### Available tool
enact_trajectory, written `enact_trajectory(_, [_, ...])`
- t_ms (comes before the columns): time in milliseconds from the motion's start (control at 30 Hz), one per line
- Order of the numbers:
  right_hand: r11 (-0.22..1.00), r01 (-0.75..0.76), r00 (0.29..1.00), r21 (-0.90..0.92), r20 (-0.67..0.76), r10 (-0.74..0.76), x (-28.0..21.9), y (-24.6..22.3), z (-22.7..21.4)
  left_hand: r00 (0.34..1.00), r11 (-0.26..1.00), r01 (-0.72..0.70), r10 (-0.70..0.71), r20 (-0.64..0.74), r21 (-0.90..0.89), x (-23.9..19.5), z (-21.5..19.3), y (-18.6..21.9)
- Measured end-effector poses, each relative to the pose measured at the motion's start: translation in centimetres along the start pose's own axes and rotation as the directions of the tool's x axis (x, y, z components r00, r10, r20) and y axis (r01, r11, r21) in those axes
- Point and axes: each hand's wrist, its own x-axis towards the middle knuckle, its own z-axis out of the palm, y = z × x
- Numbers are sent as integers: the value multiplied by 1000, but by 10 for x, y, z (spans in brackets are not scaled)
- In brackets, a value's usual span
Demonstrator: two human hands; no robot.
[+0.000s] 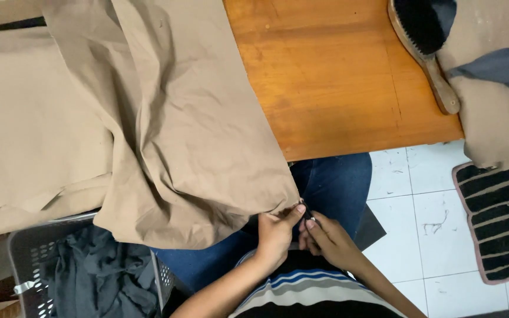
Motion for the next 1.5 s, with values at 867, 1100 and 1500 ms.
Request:
enact_trajectory(867, [930,332,825,-157,-429,-367,24,8,2,988,945,-153,155,16,290,-10,16,26])
enact_trajectory(1100, [941,316,772,-118,-545,-328,22,15,9,991,958,-130,120,57,255,-7,12,13])
enact_trajectory(1500, [783,-53,992,619,122,-30,23,32,-5,996,995,44,-51,73,89,4,-2,-1])
